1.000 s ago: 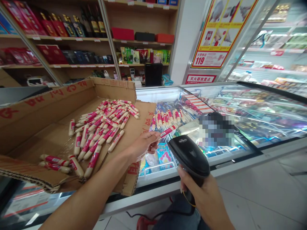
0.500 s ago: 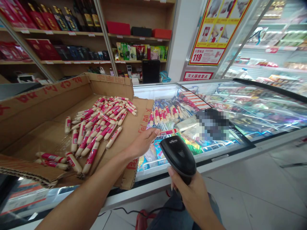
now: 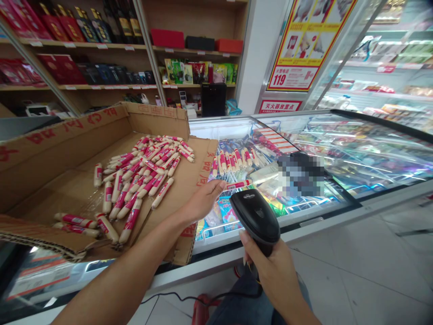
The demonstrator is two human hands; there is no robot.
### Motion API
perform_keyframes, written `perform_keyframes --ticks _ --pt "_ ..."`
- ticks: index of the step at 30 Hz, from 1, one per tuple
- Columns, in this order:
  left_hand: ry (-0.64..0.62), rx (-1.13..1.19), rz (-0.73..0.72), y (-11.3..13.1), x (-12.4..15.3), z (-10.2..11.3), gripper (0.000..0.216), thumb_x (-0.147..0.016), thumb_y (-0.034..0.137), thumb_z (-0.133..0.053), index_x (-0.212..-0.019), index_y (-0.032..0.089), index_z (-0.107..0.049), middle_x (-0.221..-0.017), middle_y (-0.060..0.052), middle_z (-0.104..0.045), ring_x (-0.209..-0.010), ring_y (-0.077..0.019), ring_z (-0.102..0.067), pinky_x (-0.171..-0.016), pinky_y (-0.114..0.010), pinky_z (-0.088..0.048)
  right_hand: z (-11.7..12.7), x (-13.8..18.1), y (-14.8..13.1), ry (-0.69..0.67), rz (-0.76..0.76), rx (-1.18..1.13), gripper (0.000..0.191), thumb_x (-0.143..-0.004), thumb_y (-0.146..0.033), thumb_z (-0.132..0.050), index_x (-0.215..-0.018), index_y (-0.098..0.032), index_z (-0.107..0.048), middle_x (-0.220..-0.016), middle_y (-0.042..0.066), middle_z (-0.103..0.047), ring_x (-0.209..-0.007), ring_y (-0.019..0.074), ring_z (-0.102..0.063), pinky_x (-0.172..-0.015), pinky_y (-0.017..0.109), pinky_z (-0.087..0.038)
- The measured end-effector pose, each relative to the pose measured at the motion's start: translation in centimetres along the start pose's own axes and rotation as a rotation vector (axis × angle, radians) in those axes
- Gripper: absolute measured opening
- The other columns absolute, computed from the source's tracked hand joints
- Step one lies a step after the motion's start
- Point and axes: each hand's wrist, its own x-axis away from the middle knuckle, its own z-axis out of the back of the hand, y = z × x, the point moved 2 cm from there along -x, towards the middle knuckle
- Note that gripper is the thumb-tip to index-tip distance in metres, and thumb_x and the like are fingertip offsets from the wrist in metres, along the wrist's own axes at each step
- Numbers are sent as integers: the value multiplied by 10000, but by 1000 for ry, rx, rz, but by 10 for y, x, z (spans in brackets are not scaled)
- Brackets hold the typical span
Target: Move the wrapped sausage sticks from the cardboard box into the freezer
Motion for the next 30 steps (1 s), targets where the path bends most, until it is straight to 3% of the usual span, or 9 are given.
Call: perform_keyframes --ticks 11,16,21,26,30 --pt "2 22 45 -3 0 1 437 -903 592 -394 -712 200 -381 -664 43 -294 -608 -113 -305 -558 -234 -289 -1 0 1 -3 18 -57 333 -792 -508 -659 -734 -182 -625 -451 -44 -518 -447 145 -476 -472 267 -389" --pt "3 -75 -5 -9 -5 -3 441 -925 557 -366 -674 195 -377 -644 38 -323 -622 -119 -325 -576 -239 -285 2 -2 6 -27 -4 -115 354 -778 -522 -679 -739 -179 -602 -467 -40 -543 -451 145 -517 -479 259 -416" --pt "22 -376 -84 -10 -13 -11 383 -980 400 -319 -731 173 -500 -689 8 -487 -697 -148 -455 -671 -258 -344 8 -7 11 -52 17 -147 358 -783 -518 -685 -750 -170 -608 -455 -51 -533 -437 135 -511 -468 250 -419" --pt "63 -807 -66 -6 -25 -22 369 -989 329 -327 -871 137 -620 -824 -92 -622 -786 -207 -575 -735 -300 -407 18 -11 15 -24 21 -148 367 -767 -529 -699 -748 -174 -607 -439 -48 -548 -422 138 -517 -456 249 -421" --pt "-24 -1032 -48 6 -37 -35 343 -976 313 -372 -1055 119 -644 -933 -157 -669 -863 -267 -643 -740 -335 -464 26 -13 17 -7 35 -169 367 -771 -528 -693 -759 -171 -609 -440 -39 -547 -417 141 -507 -431 250 -410"
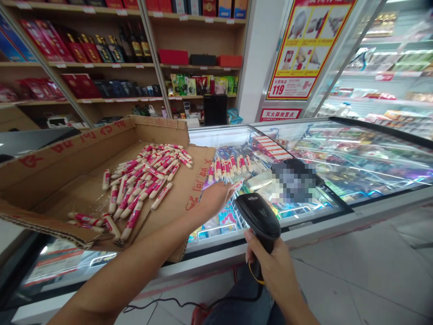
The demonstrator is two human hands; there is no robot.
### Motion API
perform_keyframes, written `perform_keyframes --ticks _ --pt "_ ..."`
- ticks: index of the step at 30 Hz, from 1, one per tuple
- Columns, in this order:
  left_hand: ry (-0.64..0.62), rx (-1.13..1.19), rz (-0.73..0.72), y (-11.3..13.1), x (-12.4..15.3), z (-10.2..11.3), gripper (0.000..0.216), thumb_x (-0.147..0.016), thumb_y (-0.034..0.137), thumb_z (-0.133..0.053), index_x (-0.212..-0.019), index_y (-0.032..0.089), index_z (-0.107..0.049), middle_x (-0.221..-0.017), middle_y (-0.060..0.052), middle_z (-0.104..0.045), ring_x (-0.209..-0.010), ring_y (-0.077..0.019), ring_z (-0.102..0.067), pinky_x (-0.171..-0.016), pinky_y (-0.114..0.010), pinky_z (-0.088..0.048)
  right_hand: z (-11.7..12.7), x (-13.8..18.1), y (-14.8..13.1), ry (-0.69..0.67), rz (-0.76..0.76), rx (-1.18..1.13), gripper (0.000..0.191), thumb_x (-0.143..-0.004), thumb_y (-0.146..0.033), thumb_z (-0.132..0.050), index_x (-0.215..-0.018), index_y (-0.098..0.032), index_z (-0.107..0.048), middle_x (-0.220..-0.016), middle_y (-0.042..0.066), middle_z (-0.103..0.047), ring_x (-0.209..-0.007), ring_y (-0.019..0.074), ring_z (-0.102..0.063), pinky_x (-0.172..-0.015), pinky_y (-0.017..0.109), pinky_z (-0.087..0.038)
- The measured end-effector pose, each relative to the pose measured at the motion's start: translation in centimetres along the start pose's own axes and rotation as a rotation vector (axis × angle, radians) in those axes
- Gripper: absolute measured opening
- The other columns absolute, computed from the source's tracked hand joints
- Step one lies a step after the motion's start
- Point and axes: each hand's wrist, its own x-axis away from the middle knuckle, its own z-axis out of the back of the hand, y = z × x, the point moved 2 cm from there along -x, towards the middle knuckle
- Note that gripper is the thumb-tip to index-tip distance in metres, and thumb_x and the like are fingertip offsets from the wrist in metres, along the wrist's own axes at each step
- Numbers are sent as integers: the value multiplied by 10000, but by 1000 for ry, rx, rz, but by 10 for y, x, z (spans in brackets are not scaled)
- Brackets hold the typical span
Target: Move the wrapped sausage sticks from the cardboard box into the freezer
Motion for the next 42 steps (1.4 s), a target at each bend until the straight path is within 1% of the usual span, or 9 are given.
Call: perform_keyframes --ticks 5,11,16,22,26,32,35,37,42 --pt "-124 -94 -4 20 -4 1 301 -936 264 -447 -1050 101 -674 -972 -182 -694 -907 -308 -675 -754 -376 -513 7 -3 1 16 11 -12 359 -776 -516 -692 -752 -169 -607 -442 -35 -552 -424 136 -511 -444 249 -415" --pt "-133 -90 -2 28 3 -3 282 -908 204 -445 -1020 106 -684 -963 -168 -706 -914 -299 -678 -759 -374 -528 9 -3 3 35 -14 -50 364 -755 -520 -708 -754 -171 -603 -427 -39 -542 -401 134 -495 -408 241 -402" --pt "-212 -9 -162 34 12 -6 295 -927 272 -444 -1028 135 -684 -988 -156 -711 -921 -299 -676 -733 -358 -524 10 0 2 24 -17 -65 363 -755 -513 -714 -774 -164 -617 -428 -44 -543 -410 135 -510 -434 241 -416" --pt "-254 53 -385 33 28 -5 243 -898 338 -558 -1049 191 -677 -991 -105 -705 -926 -258 -660 -714 -290 -483 14 3 -6 49 11 -55 338 -752 -504 -713 -710 -182 -617 -430 -45 -537 -402 139 -502 -438 253 -418" --pt "-256 68 -387 28 33 -4 339 -862 415 -612 -1104 183 -663 -993 -122 -693 -898 -267 -654 -703 -296 -470 13 5 -8 39 22 -39 335 -769 -504 -700 -743 -177 -634 -431 -46 -535 -405 140 -499 -438 252 -418" --pt "-236 163 -344 20 40 -1 382 -836 383 -661 -1168 197 -630 -1034 -101 -675 -940 -248 -637 -755 -286 -466 9 5 0 12 -17 -65 404 -750 -525 -712 -853 -135 -688 -423 -50 -542 -397 133 -501 -422 234 -402" --pt "-241 131 -293 13 43 6 342 -844 404 -642 -1107 186 -656 -988 -103 -672 -905 -253 -634 -726 -291 -467 8 5 2 8 -39 -67 420 -736 -521 -726 -869 -124 -689 -411 -45 -544 -393 134 -497 -419 236 -406" --pt "-184 77 -192 2 44 17 287 -887 400 -571 -1021 169 -678 -958 -115 -671 -873 -249 -631 -726 -299 -467 7 6 2 -1 -56 -60 426 -741 -521 -721 -897 -126 -685 -409 -47 -543 -398 131 -495 -425 232 -414" --pt "29 -239 341 -44 51 57 320 -935 229 -382 -983 77 -660 -969 -205 -658 -883 -274 -647 -765 -337 -479 5 6 0 -20 -59 -56 398 -745 -529 -718 -858 -151 -664 -414 -45 -552 -406 128 -504 -430 226 -418"
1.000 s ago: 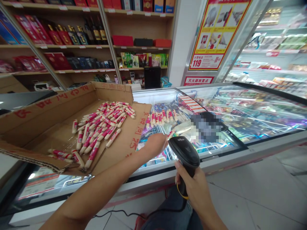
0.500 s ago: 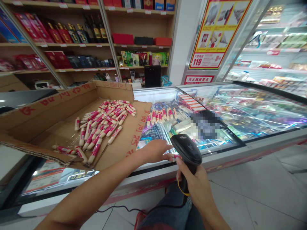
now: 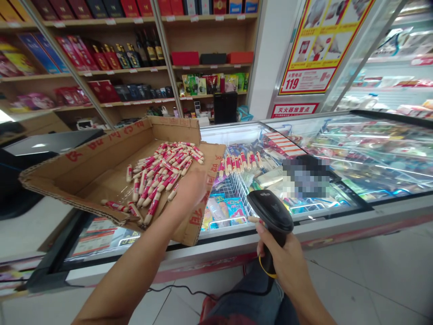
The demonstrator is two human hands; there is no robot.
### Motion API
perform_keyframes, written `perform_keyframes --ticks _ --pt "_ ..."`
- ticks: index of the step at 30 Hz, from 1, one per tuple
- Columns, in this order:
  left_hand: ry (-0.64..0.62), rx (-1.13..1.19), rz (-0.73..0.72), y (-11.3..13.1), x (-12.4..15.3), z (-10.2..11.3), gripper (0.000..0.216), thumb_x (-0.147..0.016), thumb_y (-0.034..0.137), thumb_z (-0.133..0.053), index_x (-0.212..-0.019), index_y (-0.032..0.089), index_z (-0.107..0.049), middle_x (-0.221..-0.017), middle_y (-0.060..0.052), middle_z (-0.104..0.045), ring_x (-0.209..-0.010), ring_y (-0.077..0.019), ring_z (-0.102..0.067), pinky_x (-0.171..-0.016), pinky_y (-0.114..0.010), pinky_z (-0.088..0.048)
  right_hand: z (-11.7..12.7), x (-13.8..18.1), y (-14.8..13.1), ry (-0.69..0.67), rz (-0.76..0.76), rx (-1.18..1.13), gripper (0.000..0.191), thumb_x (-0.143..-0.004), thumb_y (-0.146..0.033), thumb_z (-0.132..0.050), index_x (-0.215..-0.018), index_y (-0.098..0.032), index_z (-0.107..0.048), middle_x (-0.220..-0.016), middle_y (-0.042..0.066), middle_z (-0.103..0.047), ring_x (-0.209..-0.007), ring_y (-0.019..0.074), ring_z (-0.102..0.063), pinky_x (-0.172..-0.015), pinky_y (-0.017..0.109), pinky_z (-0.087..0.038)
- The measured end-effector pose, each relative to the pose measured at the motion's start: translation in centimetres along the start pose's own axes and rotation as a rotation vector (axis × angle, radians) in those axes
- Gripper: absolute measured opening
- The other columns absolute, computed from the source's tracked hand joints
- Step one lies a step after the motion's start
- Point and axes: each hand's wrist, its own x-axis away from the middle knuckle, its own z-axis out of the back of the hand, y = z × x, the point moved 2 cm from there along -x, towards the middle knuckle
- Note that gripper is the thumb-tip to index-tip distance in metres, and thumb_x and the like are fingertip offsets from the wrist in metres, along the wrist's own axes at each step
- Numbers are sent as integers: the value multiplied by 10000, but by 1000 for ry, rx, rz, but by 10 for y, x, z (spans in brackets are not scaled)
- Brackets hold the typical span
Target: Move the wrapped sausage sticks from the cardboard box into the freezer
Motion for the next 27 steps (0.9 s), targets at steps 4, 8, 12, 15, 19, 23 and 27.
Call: perform_keyframes --ticks 4,8,12,15,19,23,27 --pt "-42 -153 356 -38 11 7 307 -900 197 -423 -1062 36 -628 -1054 -274 -643 -982 -339 -641 -763 -374 -498 -5 1 1 -22 1 8 360 -755 -526 -710 -749 -180 -609 -416 -47 -544 -397 122 -489 -410 225 -397" --pt "-208 -192 375 -55 26 -6 332 -923 235 -416 -1097 57 -634 -1087 -249 -658 -1011 -314 -648 -792 -370 -504 -13 3 1 -51 0 34 353 -772 -524 -693 -742 -186 -597 -418 -48 -542 -408 127 -496 -422 228 -407" --pt "-183 -232 329 -61 32 -19 385 -957 258 -371 -1154 36 -618 -1090 -229 -656 -1001 -278 -653 -808 -324 -496 -24 4 3 -103 15 59 360 -778 -530 -688 -731 -186 -589 -424 -43 -550 -414 134 -505 -447 242 -419" --pt "-147 -245 271 -62 33 -24 381 -955 186 -329 -1130 40 -635 -1087 -219 -657 -993 -264 -650 -813 -312 -489 -33 5 4 -126 10 41 373 -763 -539 -703 -745 -189 -576 -432 -48 -550 -409 134 -511 -448 243 -419" --pt "-110 -248 192 -61 33 -26 370 -947 141 -317 -1085 67 -652 -1062 -192 -668 -1001 -251 -644 -833 -303 -477 -45 7 4 -146 45 14 377 -752 -538 -715 -756 -193 -565 -429 -51 -545 -401 136 -511 -443 244 -419" --pt "-62 -151 196 -56 35 -23 366 -929 88 -296 -1088 51 -623 -1053 -200 -664 -984 -257 -651 -809 -308 -474 -52 10 4 -144 73 31 385 -746 -548 -716 -763 -191 -571 -425 -45 -551 -395 142 -504 -431 250 -412" --pt "28 47 167 -47 31 -16 295 -906 84 -339 -1061 70 -589 -976 -184 -670 -870 -243 -655 -719 -298 -458 -54 12 5 -130 76 49 387 -749 -551 -713 -776 -193 -568 -423 -49 -555 -393 140 -504 -433 247 -411"
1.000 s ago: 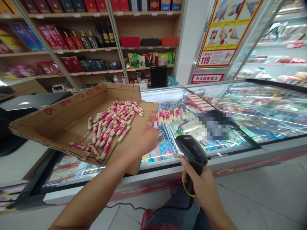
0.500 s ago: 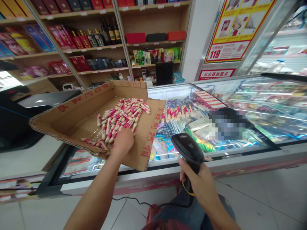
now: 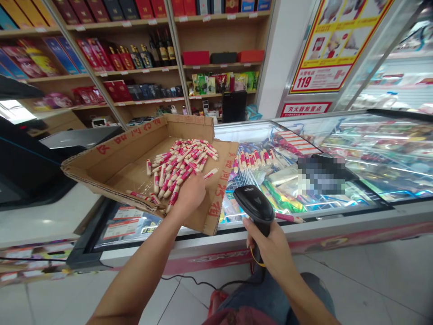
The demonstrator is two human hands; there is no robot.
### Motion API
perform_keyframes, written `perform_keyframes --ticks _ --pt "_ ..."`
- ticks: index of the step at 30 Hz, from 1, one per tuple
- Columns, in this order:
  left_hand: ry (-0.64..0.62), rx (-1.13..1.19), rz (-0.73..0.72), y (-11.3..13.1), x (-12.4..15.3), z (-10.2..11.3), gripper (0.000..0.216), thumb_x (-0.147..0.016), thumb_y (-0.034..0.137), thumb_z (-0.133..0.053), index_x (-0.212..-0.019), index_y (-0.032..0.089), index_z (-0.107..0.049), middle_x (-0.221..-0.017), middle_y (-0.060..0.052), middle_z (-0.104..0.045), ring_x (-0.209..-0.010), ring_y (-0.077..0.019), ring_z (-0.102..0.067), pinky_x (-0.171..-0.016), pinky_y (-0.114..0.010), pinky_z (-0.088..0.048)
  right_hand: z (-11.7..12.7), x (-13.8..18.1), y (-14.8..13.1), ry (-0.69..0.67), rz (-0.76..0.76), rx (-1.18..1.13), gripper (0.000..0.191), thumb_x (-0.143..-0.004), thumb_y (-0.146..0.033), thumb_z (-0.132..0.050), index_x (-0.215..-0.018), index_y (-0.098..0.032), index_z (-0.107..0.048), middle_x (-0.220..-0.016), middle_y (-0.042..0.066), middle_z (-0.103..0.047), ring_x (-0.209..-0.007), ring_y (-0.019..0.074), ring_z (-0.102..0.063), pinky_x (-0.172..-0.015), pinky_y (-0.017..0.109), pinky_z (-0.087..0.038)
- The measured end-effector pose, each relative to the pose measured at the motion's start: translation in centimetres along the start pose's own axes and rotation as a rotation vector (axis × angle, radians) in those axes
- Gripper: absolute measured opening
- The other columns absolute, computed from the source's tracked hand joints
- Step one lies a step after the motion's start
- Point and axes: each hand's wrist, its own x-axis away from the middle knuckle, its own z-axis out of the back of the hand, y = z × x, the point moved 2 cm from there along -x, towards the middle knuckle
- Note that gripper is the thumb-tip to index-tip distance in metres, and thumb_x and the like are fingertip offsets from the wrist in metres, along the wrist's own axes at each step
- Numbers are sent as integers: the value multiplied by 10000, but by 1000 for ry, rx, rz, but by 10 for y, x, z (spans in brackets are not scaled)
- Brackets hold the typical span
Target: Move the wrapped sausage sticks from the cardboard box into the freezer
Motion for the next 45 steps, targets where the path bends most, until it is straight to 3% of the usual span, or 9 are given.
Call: perform_keyframes --ticks 4,9,12,15,19,34,45 --pt "3 392 -133 16 -7 6 224 -950 256 -389 -887 140 -569 -798 -86 -630 -689 -180 -568 -622 -273 -395 1 3 1 13 -6 -8 371 -760 -534 -712 -780 -196 -559 -420 -62 -549 -395 129 -507 -444 236 -416" --pt "-360 1172 -229 39 -9 -10 278 -923 303 -448 -677 172 -451 -598 31 -437 -520 -87 -370 -541 -225 -310 5 8 5 39 -9 8 365 -777 -526 -700 -769 -190 -557 -426 -62 -546 -403 120 -503 -444 227 -412" --pt "-478 1384 -212 44 -8 -27 222 -883 286 -501 -697 169 -464 -608 38 -416 -525 -77 -361 -539 -218 -296 8 12 10 73 -27 19 370 -773 -530 -698 -789 -184 -570 -432 -62 -545 -402 122 -501 -430 225 -404" --pt "-513 1363 -280 45 -6 -38 200 -881 294 -504 -726 168 -491 -600 37 -420 -534 -83 -367 -534 -217 -285 10 16 11 108 -40 4 361 -763 -522 -707 -778 -189 -570 -433 -65 -537 -397 124 -502 -423 225 -402" --pt "-467 1275 -358 47 -2 -37 243 -911 318 -466 -725 164 -491 -577 40 -429 -521 -83 -365 -526 -220 -285 8 23 9 134 -32 60 332 -776 -497 -695 -750 -186 -584 -444 -53 -539 -425 136 -515 -453 237 -419" --pt "-298 1143 -422 56 3 -38 299 -917 395 -455 -764 158 -555 -603 39 -445 -566 -103 -389 -556 -223 -342 -1 25 14 184 -12 77 334 -779 -497 -694 -698 -191 -590 -460 -36 -551 -431 152 -524 -459 263 -426" --pt "-244 1120 -480 56 2 -41 274 -940 327 -416 -836 146 -594 -597 43 -436 -579 -106 -400 -605 -223 -360 -3 24 16 175 -25 91 351 -795 -511 -681 -738 -173 -606 -468 -36 -561 -449 143 -533 -486 252 -436"
